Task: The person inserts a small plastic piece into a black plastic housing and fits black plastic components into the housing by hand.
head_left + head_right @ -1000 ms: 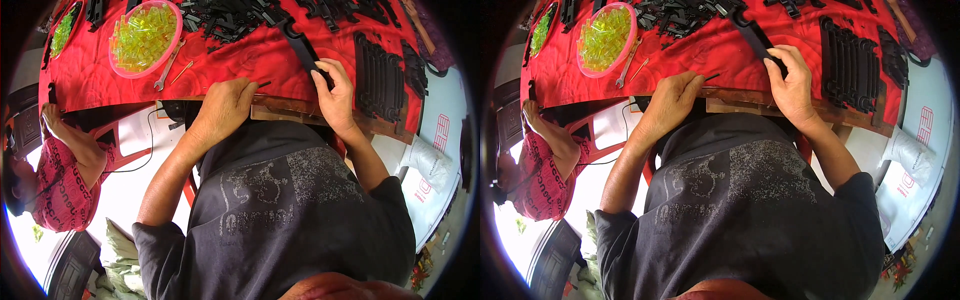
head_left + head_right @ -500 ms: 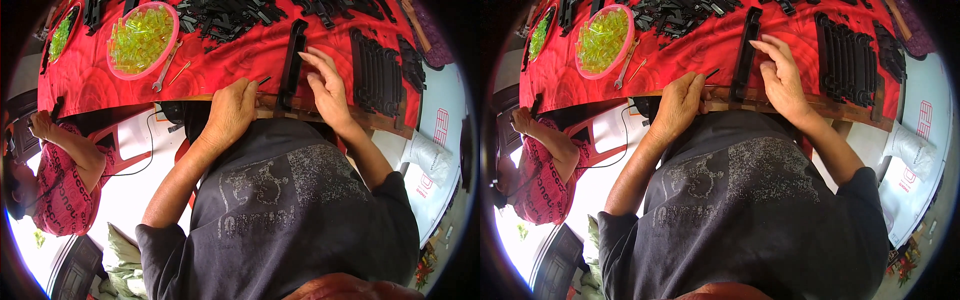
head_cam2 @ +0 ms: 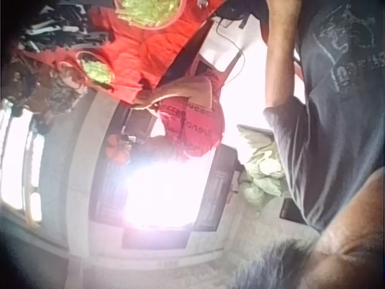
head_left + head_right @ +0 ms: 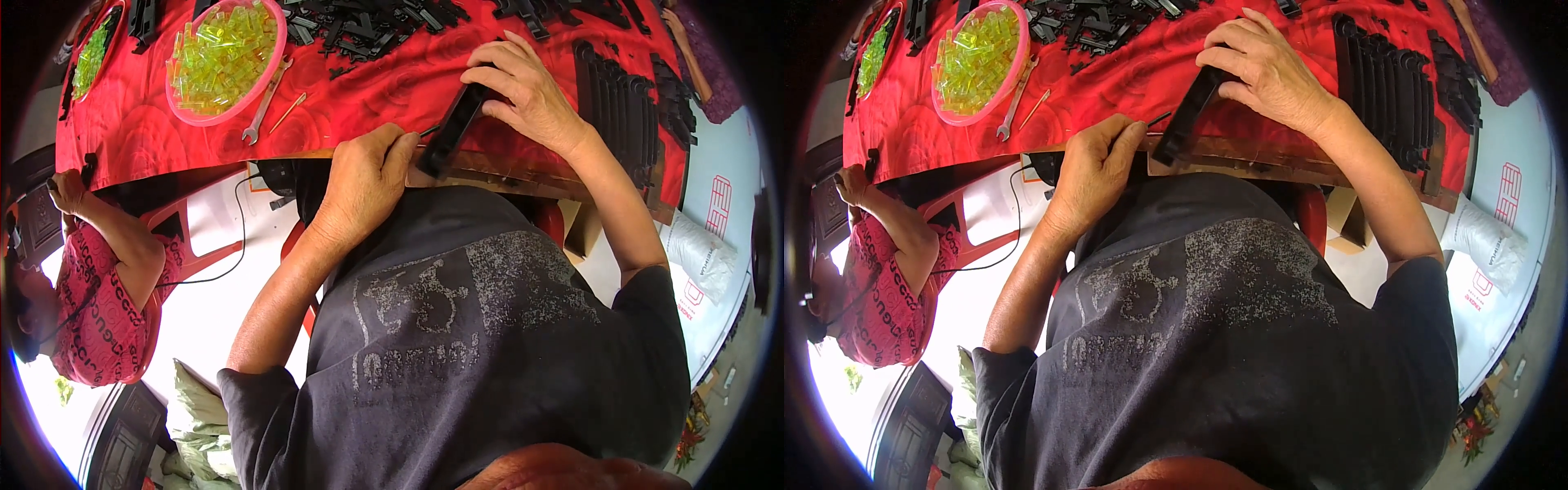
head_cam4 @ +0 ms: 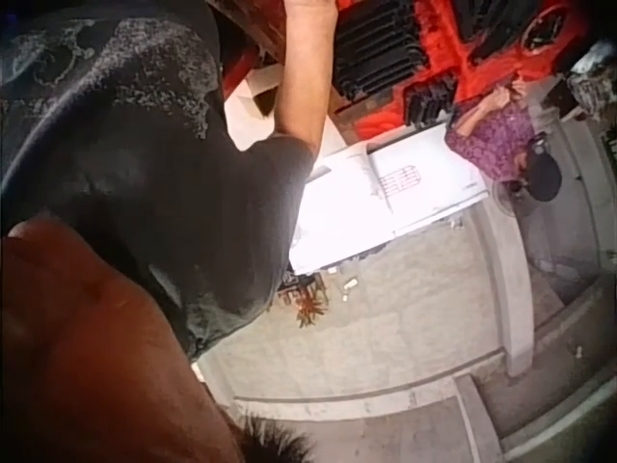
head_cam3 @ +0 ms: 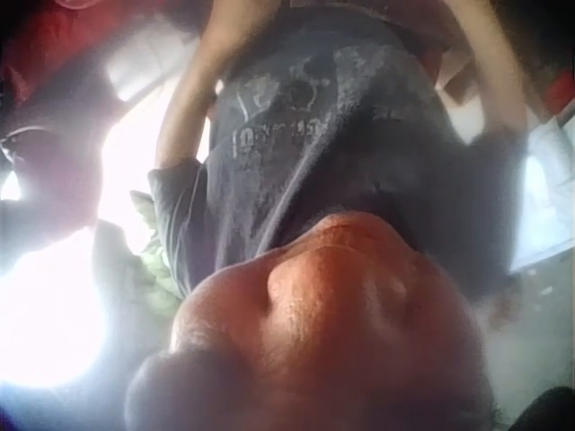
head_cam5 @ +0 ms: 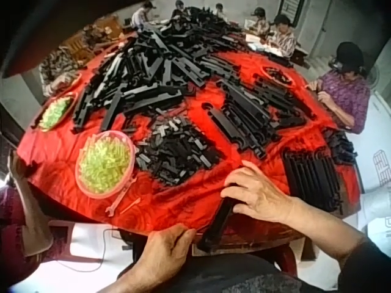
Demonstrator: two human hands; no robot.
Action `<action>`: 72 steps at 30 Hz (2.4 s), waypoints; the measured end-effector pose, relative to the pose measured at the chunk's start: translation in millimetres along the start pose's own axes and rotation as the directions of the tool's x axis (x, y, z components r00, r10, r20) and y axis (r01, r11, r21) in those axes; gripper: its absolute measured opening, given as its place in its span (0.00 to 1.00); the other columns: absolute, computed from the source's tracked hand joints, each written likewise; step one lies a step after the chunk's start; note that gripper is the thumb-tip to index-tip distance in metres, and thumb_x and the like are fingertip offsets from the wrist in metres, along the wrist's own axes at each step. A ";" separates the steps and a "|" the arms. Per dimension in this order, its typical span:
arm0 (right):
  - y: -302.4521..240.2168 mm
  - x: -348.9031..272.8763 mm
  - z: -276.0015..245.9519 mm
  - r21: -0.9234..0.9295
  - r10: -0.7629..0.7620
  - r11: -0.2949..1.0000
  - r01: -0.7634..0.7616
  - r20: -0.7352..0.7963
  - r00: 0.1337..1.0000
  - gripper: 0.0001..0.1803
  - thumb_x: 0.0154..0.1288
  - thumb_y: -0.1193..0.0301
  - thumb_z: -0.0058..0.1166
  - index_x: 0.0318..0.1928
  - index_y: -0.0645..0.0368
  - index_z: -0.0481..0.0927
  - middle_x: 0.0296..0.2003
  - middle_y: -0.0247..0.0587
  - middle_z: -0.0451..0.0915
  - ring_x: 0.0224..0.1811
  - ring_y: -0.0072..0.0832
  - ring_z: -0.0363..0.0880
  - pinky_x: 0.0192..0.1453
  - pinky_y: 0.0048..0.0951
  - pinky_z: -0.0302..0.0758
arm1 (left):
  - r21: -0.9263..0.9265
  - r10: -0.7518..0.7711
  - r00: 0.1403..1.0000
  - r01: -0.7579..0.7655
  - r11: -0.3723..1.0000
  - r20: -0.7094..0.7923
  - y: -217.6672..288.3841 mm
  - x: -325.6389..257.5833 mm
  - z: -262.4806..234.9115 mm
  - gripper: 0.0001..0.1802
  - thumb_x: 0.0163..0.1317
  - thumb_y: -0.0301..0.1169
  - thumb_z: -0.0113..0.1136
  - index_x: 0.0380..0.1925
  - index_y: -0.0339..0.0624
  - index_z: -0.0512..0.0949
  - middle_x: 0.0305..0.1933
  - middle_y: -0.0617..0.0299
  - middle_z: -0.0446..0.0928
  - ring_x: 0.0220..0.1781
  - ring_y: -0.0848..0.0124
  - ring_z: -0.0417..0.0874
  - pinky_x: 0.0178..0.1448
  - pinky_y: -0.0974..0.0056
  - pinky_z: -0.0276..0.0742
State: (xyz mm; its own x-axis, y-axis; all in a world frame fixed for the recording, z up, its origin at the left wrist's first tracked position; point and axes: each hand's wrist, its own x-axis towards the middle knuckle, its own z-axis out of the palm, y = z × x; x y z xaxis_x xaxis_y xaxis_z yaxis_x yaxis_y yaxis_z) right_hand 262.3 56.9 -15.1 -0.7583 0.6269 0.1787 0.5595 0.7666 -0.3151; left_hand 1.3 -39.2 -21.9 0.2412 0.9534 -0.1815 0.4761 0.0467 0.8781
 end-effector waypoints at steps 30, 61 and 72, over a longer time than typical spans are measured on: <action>-20.0 -26.5 15.3 0.185 0.115 0.980 -0.075 -0.212 0.970 0.24 0.39 0.81 0.73 0.43 0.61 0.84 0.41 0.40 0.79 0.44 0.38 0.79 0.46 0.34 0.77 | 0.492 0.166 0.976 -0.216 0.843 0.143 34.1 11.3 -11.9 0.10 0.68 0.32 0.58 0.32 0.39 0.69 0.23 0.46 0.76 0.29 0.43 0.80 0.32 0.44 0.73; -23.2 -34.2 24.2 0.102 0.098 0.992 -0.073 -0.266 0.959 0.11 0.45 0.75 0.70 0.32 0.57 0.84 0.41 0.33 0.84 0.42 0.31 0.83 0.47 0.33 0.72 | 0.582 0.195 0.914 -0.380 0.719 0.357 32.8 34.3 -9.1 0.10 0.68 0.36 0.57 0.35 0.40 0.73 0.21 0.50 0.78 0.24 0.48 0.82 0.26 0.47 0.74; -26.8 -31.5 22.1 0.083 0.108 0.992 -0.090 -0.251 0.962 0.10 0.48 0.75 0.69 0.34 0.54 0.87 0.42 0.32 0.85 0.42 0.32 0.83 0.47 0.33 0.72 | 0.573 0.209 0.930 -0.352 0.740 0.301 27.9 31.1 -6.8 0.14 0.62 0.39 0.65 0.31 0.40 0.75 0.24 0.51 0.79 0.27 0.51 0.84 0.30 0.49 0.76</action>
State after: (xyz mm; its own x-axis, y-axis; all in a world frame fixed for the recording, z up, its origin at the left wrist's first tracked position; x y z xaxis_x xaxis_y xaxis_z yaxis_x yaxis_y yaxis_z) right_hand 263.8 13.5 -32.8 -0.5851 0.7209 0.3715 0.5958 0.6929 -0.4061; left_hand 16.4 -6.1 0.0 0.5787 0.8069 -0.1184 0.7521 -0.4719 0.4601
